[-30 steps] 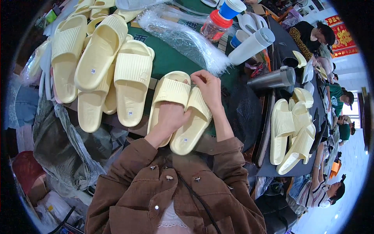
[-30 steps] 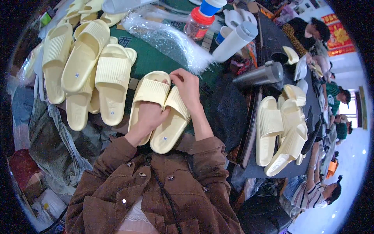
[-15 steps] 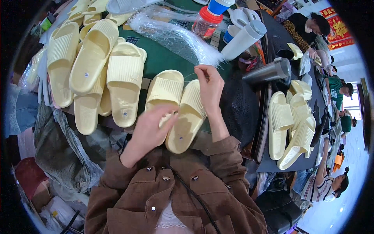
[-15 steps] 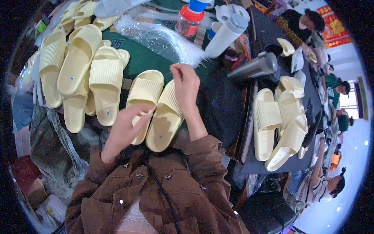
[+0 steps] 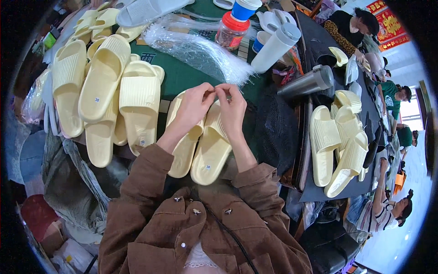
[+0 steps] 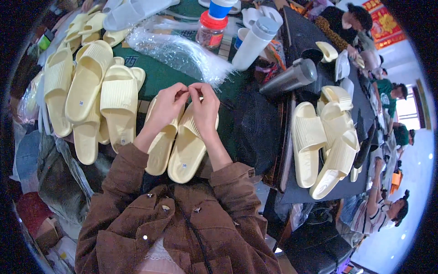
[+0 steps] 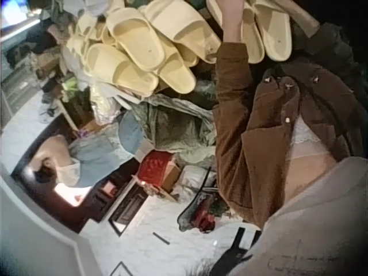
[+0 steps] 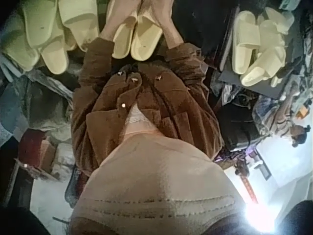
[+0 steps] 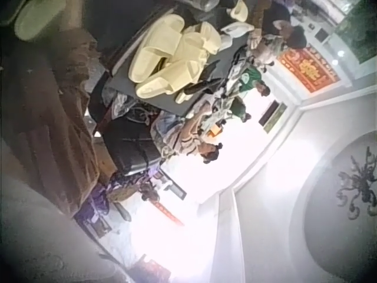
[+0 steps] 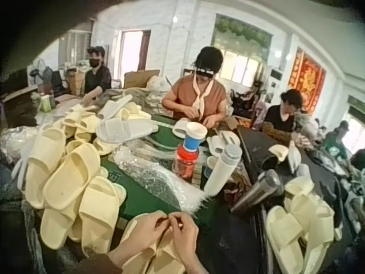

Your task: Assembling and inspecting yellow and black slippers in a production workshop.

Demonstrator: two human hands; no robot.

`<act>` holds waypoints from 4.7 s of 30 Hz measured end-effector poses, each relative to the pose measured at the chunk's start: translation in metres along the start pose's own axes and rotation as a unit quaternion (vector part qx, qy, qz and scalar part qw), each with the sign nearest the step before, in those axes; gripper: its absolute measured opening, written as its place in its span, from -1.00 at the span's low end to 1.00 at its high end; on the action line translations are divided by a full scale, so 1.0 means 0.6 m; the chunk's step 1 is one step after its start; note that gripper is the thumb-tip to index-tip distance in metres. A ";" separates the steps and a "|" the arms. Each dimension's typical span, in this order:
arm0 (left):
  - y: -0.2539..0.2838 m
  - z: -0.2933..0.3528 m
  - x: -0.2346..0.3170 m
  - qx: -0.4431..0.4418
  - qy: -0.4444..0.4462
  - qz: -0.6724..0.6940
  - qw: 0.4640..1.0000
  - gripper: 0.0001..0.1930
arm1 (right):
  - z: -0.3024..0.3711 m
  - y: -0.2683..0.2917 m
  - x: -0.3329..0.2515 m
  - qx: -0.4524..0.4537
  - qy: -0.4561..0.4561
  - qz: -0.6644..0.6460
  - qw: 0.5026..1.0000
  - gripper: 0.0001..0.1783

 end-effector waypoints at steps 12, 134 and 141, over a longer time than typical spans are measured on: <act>0.007 0.009 -0.024 0.027 0.029 0.047 0.998 -0.93 | 0.008 -0.019 0.012 -0.043 -0.104 -0.043 0.993 -0.89; 0.009 0.024 -0.043 0.095 0.006 0.052 0.994 -0.92 | -0.134 0.470 -0.117 0.210 0.078 0.249 0.942 -0.45; 0.001 0.021 -0.038 0.087 -0.001 0.066 0.994 -0.92 | -0.224 0.630 0.002 -0.031 0.009 0.472 0.881 -0.49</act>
Point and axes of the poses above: each hand's wrist, its own z-axis away from the middle knuckle, its own y-axis out of the back of the hand, x = y × z, the point moved 7 cm from there along -z, towards the middle knuckle, and after that the axes turned 7 degrees about y, right-handed, at the moved point
